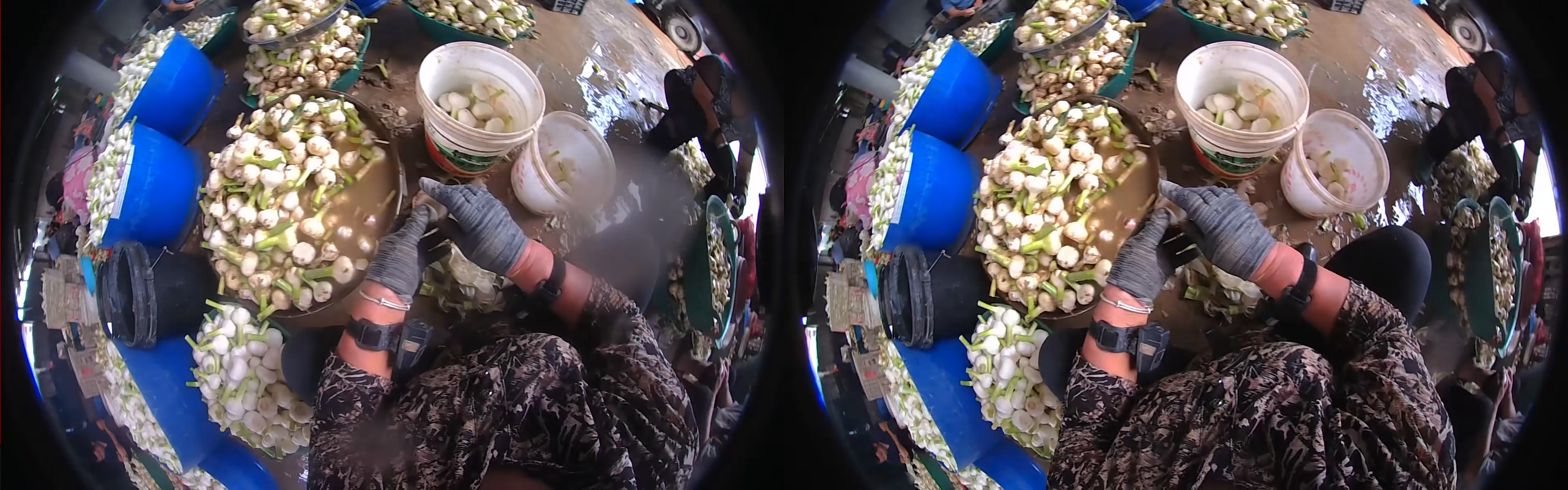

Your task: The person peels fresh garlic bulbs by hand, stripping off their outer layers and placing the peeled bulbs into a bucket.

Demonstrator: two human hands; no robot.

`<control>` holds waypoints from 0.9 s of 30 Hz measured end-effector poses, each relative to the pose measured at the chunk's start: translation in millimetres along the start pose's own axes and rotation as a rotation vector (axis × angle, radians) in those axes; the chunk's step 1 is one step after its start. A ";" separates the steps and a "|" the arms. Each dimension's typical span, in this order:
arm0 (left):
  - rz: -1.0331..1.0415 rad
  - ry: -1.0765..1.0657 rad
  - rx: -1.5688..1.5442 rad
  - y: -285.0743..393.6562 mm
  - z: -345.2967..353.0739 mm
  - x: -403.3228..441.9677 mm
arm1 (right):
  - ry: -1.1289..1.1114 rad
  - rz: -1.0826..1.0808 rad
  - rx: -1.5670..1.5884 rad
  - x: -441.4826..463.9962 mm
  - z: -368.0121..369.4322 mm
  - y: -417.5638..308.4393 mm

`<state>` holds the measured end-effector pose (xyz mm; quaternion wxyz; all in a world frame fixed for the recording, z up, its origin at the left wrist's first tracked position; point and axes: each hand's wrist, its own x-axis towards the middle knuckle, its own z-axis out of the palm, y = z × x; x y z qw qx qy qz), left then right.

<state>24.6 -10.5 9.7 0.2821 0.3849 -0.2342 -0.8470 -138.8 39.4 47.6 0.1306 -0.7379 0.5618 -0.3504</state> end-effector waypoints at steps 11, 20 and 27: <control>0.346 -0.038 -0.013 -9.8 8.4 2.5 | 0.248 0.278 0.196 2.7 -12.2 16.7; 0.553 0.081 0.635 -16.9 -1.9 15.2 | 0.159 0.190 -0.211 10.4 -3.1 4.1; 0.466 -0.049 0.426 -1.8 14.6 -7.8 | 0.084 0.489 0.184 4.8 -9.9 10.9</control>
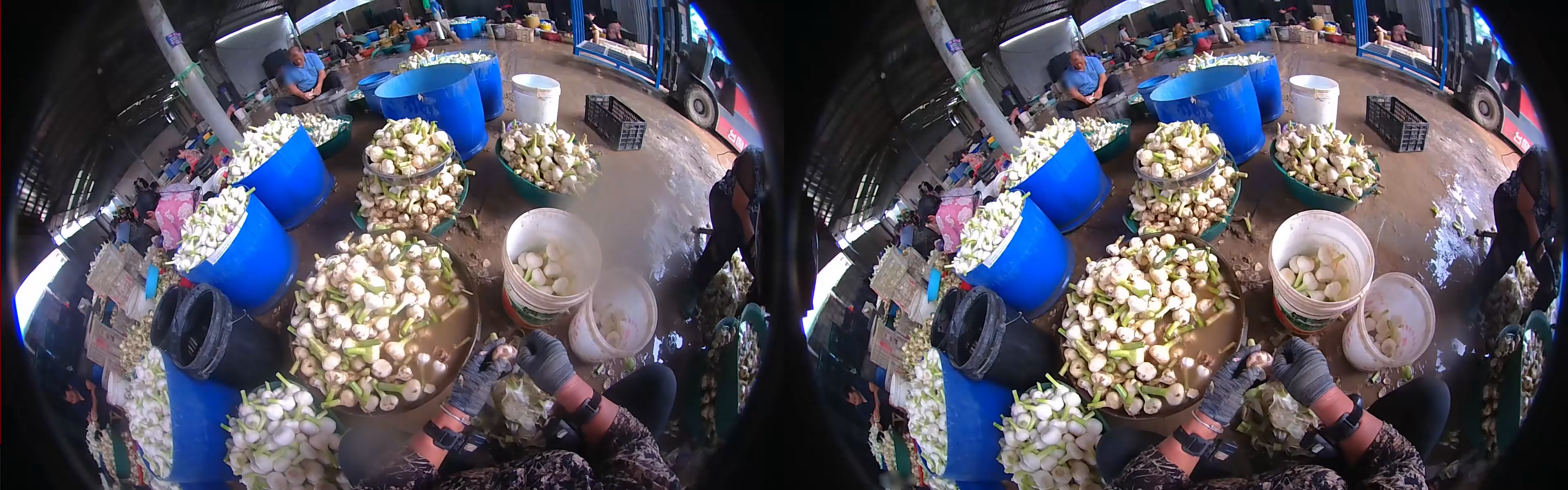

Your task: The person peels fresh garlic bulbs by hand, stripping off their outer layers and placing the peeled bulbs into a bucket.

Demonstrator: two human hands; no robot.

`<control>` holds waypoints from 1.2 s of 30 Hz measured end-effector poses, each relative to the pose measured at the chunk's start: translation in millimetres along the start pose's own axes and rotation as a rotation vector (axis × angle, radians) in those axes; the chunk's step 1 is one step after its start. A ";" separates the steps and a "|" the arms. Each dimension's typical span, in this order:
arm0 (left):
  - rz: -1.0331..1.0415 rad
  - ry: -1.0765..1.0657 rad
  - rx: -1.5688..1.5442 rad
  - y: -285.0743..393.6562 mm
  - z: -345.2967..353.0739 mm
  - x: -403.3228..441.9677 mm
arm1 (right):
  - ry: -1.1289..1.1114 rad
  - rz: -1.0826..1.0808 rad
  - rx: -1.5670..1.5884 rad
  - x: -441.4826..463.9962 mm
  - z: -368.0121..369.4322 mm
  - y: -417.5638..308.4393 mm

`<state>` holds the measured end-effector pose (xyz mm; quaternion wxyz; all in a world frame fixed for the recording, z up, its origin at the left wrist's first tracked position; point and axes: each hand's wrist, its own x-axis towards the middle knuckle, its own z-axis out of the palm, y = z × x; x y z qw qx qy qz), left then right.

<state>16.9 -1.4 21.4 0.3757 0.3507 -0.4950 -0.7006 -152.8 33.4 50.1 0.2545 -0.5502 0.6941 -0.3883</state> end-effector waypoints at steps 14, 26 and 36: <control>-0.137 -0.246 -0.321 -26.0 -21.4 5.8 | 0.032 -0.574 -0.149 -11.9 -19.2 -21.9; -0.325 -0.410 -0.466 4.6 -7.3 -12.6 | -0.060 -0.464 -0.163 -27.2 -12.9 -20.8; -0.206 -0.480 0.186 -39.1 -24.6 5.8 | -0.156 -0.170 -0.183 -25.2 -2.6 1.1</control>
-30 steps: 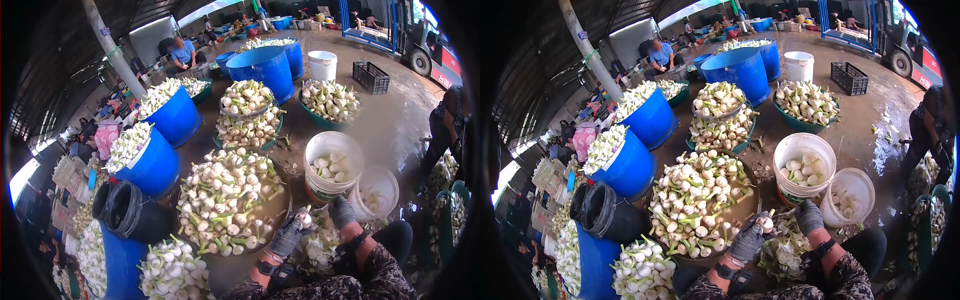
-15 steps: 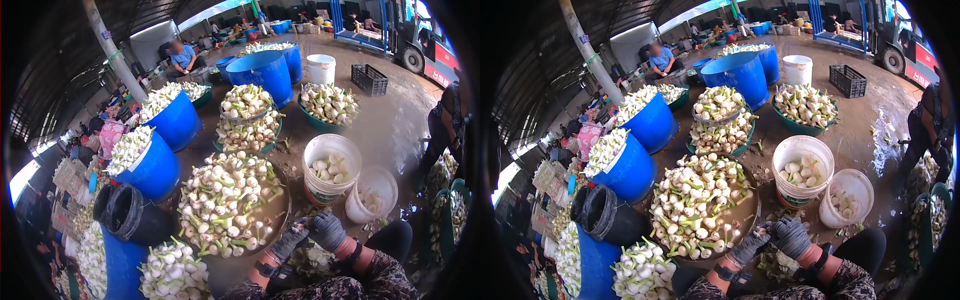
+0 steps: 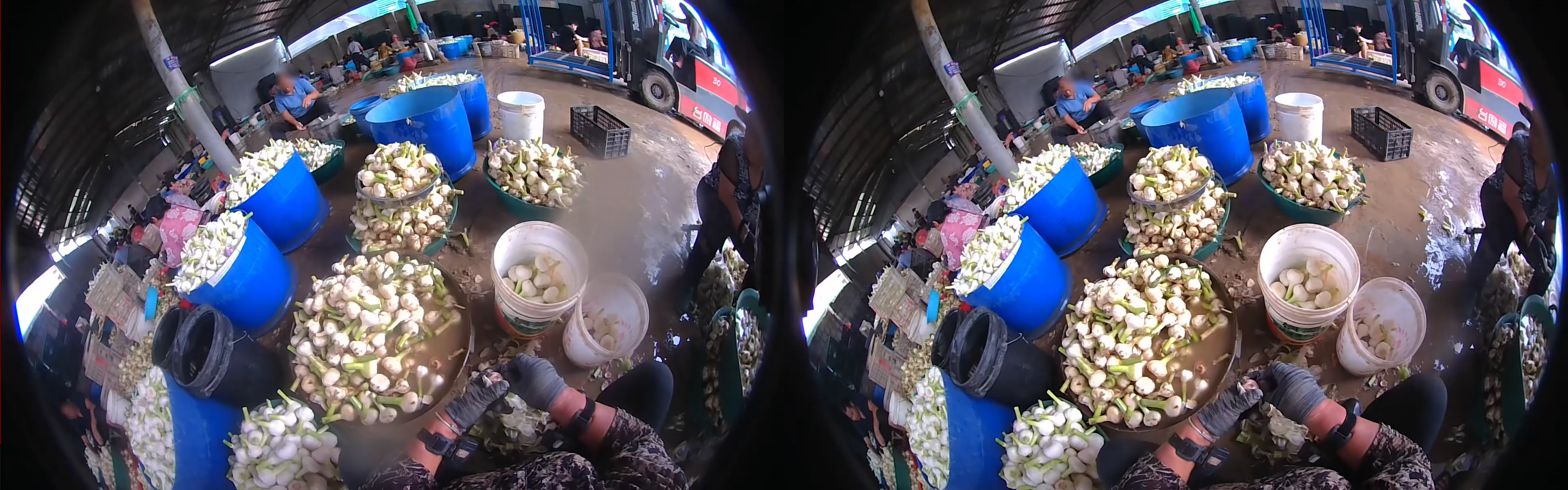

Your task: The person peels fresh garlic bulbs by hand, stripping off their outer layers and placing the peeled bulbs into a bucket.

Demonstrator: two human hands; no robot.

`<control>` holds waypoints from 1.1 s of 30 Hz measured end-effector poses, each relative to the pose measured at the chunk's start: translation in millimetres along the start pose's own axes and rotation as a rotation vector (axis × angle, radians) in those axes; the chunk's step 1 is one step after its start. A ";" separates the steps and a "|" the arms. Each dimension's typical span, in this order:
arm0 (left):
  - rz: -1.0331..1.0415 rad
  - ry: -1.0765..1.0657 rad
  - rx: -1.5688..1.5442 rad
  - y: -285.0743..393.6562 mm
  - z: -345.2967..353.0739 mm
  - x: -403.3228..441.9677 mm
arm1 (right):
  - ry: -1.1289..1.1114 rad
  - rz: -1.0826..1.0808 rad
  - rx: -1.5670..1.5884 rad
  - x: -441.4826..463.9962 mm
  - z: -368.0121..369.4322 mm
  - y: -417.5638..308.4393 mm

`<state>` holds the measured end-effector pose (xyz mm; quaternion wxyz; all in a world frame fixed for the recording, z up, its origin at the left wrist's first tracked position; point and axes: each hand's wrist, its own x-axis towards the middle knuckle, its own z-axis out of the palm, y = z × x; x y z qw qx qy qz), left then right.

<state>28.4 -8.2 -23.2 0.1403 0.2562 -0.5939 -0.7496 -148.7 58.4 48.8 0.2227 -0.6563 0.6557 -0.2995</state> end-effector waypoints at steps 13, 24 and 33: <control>-0.195 0.693 -0.068 29.7 9.1 5.4 | -0.035 -0.014 0.223 -2.6 2.3 -28.7; 0.017 0.083 -0.746 55.3 -6.4 -15.7 | 0.039 0.107 0.686 3.5 16.6 7.3; 0.275 0.612 0.285 36.2 11.7 1.4 | 0.226 0.053 0.303 15.5 -1.8 -5.6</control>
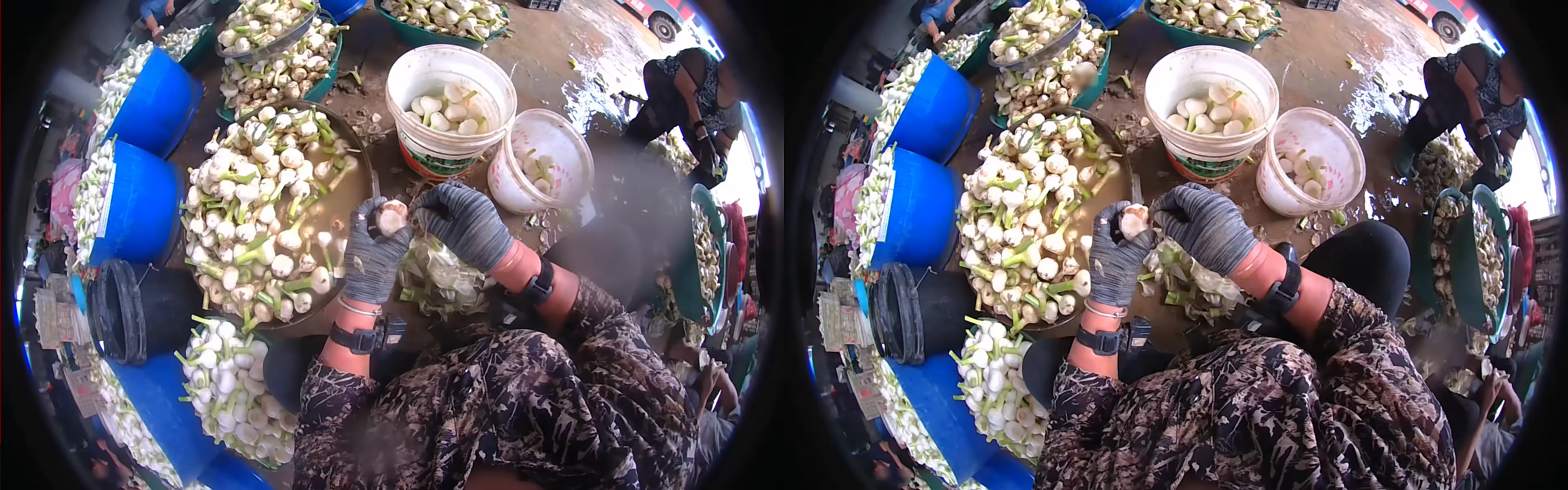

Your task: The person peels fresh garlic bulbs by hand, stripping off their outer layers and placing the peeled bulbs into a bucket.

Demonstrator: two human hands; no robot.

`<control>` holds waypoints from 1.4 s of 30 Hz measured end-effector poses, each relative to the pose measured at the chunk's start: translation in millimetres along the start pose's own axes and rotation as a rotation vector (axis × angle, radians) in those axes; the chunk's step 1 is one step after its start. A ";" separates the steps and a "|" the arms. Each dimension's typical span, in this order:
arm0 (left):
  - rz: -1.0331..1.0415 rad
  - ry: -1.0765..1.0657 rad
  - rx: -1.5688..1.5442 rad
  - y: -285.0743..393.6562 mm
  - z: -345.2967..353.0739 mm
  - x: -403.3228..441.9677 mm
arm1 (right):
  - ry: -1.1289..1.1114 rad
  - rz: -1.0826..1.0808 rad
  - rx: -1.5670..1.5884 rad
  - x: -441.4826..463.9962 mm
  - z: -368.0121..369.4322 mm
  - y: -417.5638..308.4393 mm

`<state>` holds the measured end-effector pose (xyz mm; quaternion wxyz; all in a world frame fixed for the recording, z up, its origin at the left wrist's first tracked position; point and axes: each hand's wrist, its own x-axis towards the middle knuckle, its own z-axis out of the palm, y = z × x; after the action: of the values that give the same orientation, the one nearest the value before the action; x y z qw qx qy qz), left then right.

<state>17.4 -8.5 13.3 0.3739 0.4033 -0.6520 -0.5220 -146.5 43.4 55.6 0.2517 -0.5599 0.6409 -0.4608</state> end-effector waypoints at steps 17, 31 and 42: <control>0.075 0.019 0.048 0.7 9.4 -5.9 | 0.079 0.214 -0.086 9.0 4.2 53.2; -0.092 -0.247 -0.378 9.2 4.0 -2.4 | 0.001 -0.455 -0.353 4.7 -34.2 -10.3; -0.247 -0.415 -0.443 -5.0 5.3 -6.2 | -0.203 -0.362 -0.483 -6.1 -25.2 16.1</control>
<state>15.7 -1.4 6.9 0.2458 0.2731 -0.5311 -0.7635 -173.9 56.2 51.6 0.0881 -0.7518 0.5931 -0.2744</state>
